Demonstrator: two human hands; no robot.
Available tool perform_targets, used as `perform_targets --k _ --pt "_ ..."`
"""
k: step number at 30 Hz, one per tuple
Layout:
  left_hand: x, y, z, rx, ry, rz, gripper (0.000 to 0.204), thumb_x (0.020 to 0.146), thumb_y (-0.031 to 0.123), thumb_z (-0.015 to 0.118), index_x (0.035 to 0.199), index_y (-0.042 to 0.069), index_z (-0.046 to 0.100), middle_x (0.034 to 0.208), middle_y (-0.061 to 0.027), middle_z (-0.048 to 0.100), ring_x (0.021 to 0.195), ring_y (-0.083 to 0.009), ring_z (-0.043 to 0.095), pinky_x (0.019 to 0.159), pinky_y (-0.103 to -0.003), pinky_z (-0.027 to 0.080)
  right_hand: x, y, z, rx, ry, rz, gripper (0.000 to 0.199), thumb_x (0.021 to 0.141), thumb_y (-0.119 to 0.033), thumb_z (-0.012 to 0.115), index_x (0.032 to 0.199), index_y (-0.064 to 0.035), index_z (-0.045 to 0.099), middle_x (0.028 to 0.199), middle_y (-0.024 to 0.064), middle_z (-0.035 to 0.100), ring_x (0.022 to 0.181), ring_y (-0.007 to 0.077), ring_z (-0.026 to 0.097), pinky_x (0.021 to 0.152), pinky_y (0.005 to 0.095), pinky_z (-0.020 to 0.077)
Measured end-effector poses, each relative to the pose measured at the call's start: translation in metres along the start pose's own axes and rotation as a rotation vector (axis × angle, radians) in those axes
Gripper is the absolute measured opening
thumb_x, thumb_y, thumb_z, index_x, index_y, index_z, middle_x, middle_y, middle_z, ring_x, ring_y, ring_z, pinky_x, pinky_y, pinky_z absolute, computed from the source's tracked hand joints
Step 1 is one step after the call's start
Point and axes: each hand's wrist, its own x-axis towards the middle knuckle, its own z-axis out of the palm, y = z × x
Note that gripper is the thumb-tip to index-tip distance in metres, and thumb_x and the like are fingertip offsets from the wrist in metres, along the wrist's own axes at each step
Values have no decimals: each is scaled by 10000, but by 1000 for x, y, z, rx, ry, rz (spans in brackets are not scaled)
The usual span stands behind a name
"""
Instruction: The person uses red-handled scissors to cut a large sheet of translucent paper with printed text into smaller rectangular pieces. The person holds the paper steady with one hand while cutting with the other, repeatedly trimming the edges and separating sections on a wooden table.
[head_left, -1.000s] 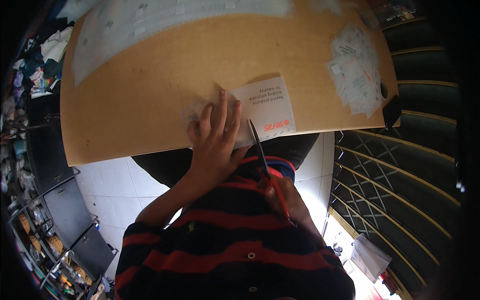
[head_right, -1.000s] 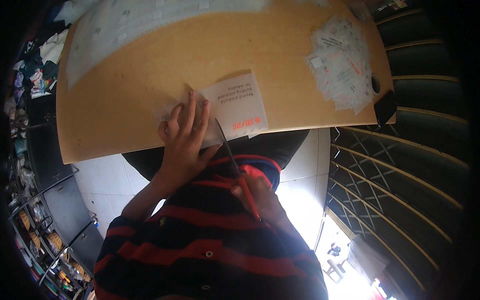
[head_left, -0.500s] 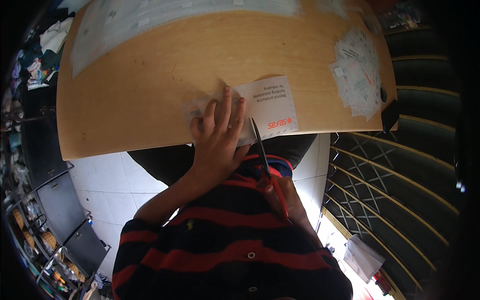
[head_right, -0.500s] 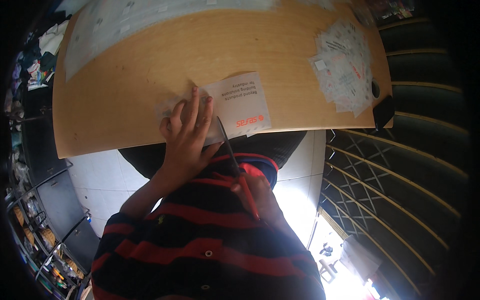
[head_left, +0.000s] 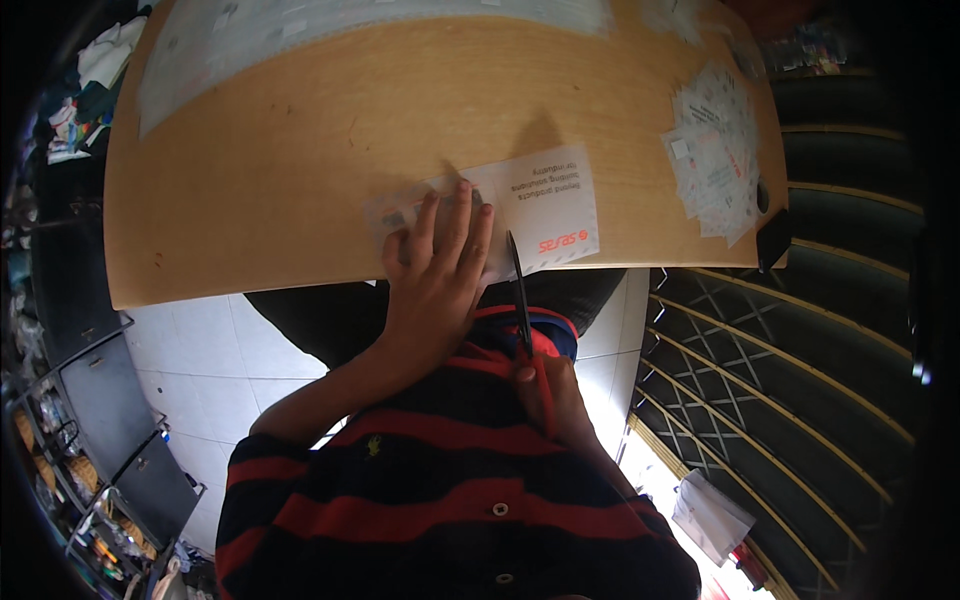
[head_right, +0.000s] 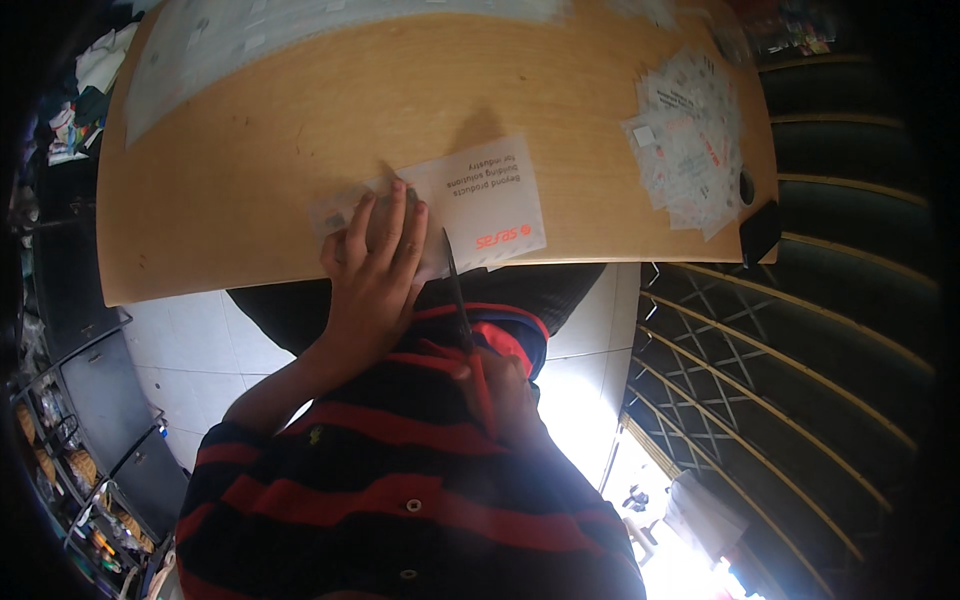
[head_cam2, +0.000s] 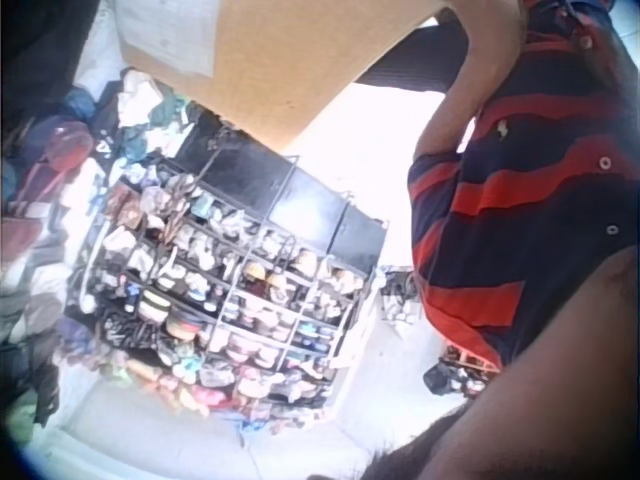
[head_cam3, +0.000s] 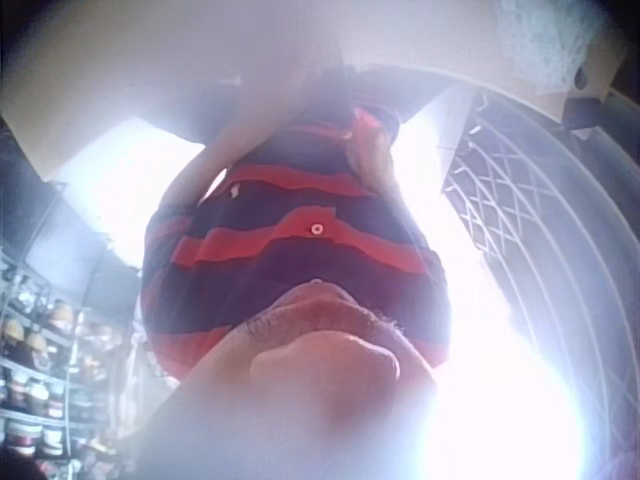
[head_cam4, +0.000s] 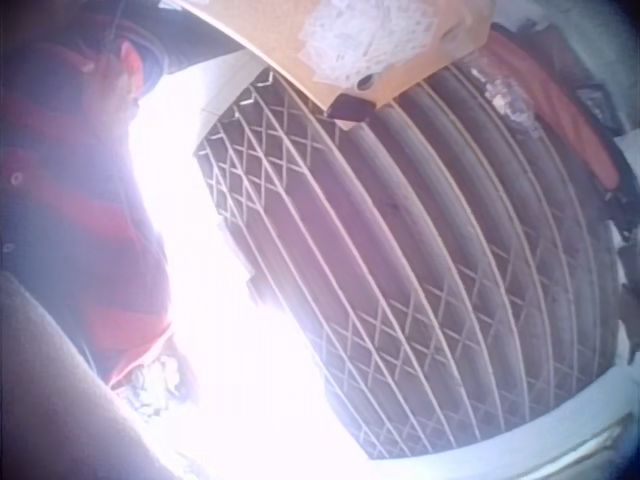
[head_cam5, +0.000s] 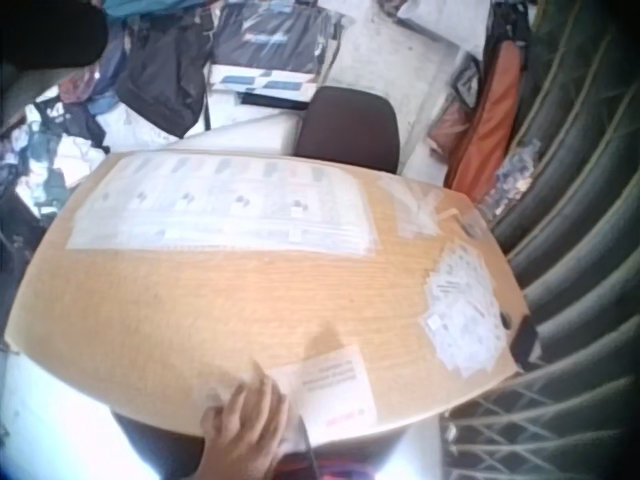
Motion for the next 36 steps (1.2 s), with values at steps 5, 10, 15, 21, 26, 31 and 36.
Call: perform_targets --k 5,10,15,21,26,31,36 --pt "-2 -1 0 -27 22 12 644 867 220 630 1463 78 432 1577 -154 322 1396 -366 317 1026 -522 255 7 -9 -3 -36 2 -139 733 1006 -604 303 782 28 598 621 138 570 598 282 610 595 389 465" --pt "-4 -1 1 -52 45 19 652 851 207 659 1455 85 446 1575 -148 332 1395 -359 325 1020 -521 260 10 -14 -6 -47 14 -118 735 1012 -587 301 769 34 609 583 143 566 552 286 598 570 398 459" --pt "-5 -2 2 -62 70 25 658 845 198 672 1452 84 448 1571 -149 337 1393 -360 328 1011 -523 263 10 -21 -10 -103 -22 -36 687 1023 -519 324 768 39 633 582 161 588 536 307 601 558 409 459" --pt "-6 -3 2 -94 71 24 645 854 193 669 1450 83 450 1570 -140 340 1401 -363 321 1007 -526 264 9 -18 -7 -133 22 -94 708 1019 -525 308 751 39 642 580 180 580 559 336 610 573 435 460" --pt "-6 -3 1 -130 82 23 601 857 179 664 1422 80 484 1560 -136 358 1400 -366 324 1006 -532 266 11 -31 -16 -215 9 -97 750 987 -593 303 748 35 636 578 177 572 568 363 606 577 453 457" --pt "-7 -4 -2 -150 123 42 500 851 161 659 1338 88 570 1525 -118 418 1389 -360 344 1013 -551 273 18 -44 -30 -260 -140 101 379 928 -359 567 843 2 642 745 246 627 783 466 626 707 524 481" --pt "-7 -7 -3 -170 171 71 418 821 117 665 1238 145 656 1466 -69 492 1366 -332 385 1027 -596 301 18 -38 -25 -190 -52 -1 744 989 -618 351 746 27 631 463 101 520 414 234 571 458 367 452"
